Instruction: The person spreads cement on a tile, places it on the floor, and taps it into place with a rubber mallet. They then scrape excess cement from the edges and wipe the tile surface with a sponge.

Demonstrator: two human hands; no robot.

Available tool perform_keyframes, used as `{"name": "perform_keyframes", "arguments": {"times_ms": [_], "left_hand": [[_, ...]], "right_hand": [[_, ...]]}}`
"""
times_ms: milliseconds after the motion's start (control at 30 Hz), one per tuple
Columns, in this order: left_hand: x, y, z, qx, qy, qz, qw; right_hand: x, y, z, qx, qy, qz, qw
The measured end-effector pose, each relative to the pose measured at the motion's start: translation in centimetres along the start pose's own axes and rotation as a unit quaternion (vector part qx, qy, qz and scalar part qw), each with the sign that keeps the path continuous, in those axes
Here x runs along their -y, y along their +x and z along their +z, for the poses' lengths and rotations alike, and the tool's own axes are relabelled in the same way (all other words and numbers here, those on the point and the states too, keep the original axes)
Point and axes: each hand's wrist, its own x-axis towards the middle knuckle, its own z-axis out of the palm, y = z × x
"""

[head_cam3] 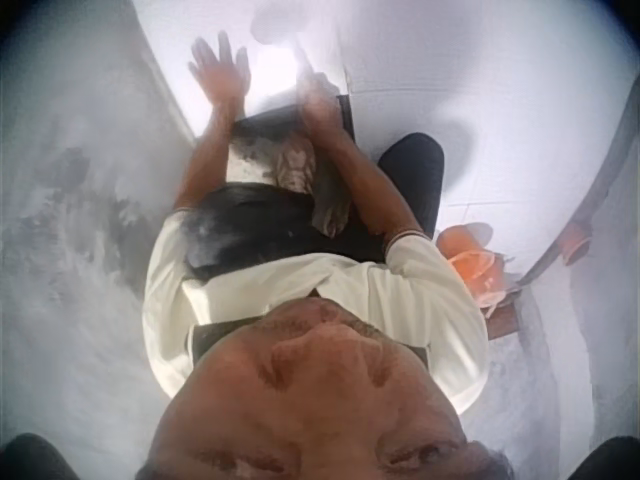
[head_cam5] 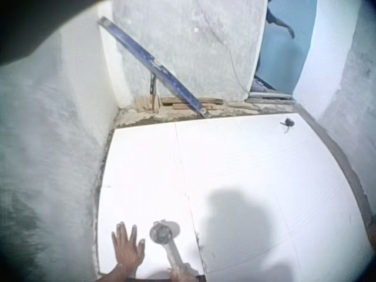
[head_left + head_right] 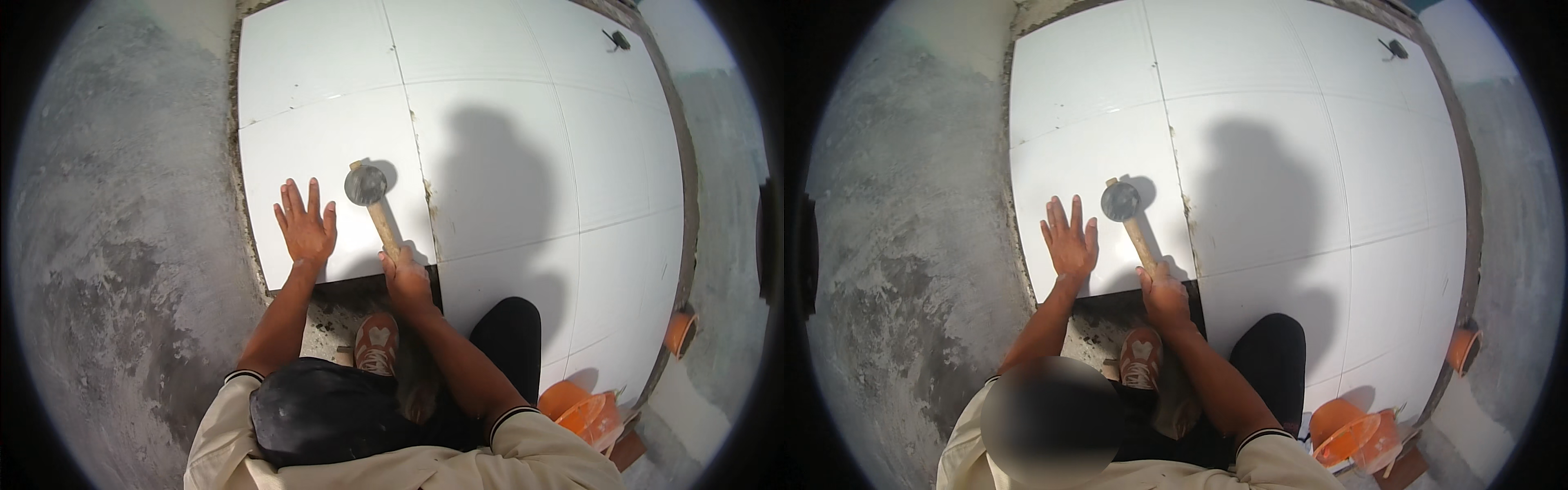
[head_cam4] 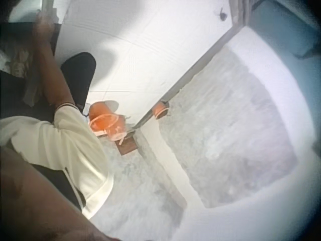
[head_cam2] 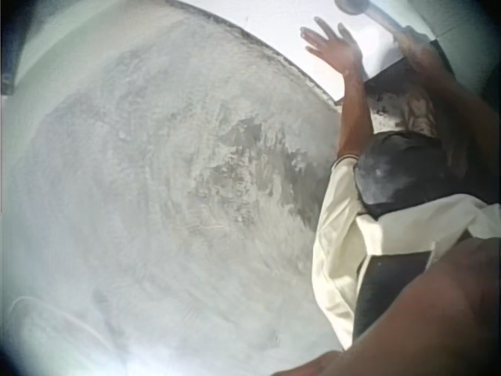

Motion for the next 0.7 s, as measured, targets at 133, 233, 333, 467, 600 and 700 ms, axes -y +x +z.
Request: {"name": "perform_keyframes", "arguments": {"times_ms": [133, 233, 333, 467, 600, 700], "left_hand": [[0.6, 0.1, -0.7, 0.005, -0.012, -0.011, 1.0], [0.6, 0.0, -0.6, 0.002, -0.013, -0.006, 1.0], [0.5, 0.0, -0.7, 0.012, -0.021, -0.016, 1.0], [1.1, -0.3, -0.6, 0.001, -0.039, -0.017, 0.999], [0.5, 0.2, -0.7, -0.026, -0.054, 0.003, 0.998], [1.4, -0.3, -0.6, -0.022, -0.061, -0.004, 0.998]], "right_hand": [[1.6, 2.4, -0.9, -0.04, 0.097, -0.125, 0.987], [2.0, 3.6, -0.4, -0.062, 0.09, -0.11, 0.988], [1.6, 5.5, 0.6, -0.044, 0.002, -0.076, 0.996], [3.9, 6.5, -0.1, -0.072, 0.044, -0.143, 0.986], [2.5, 7.5, 1.1, -0.034, -0.027, -0.11, 0.993], [4.1, 8.0, 0.9, -0.029, -0.024, -0.136, 0.99]]}}
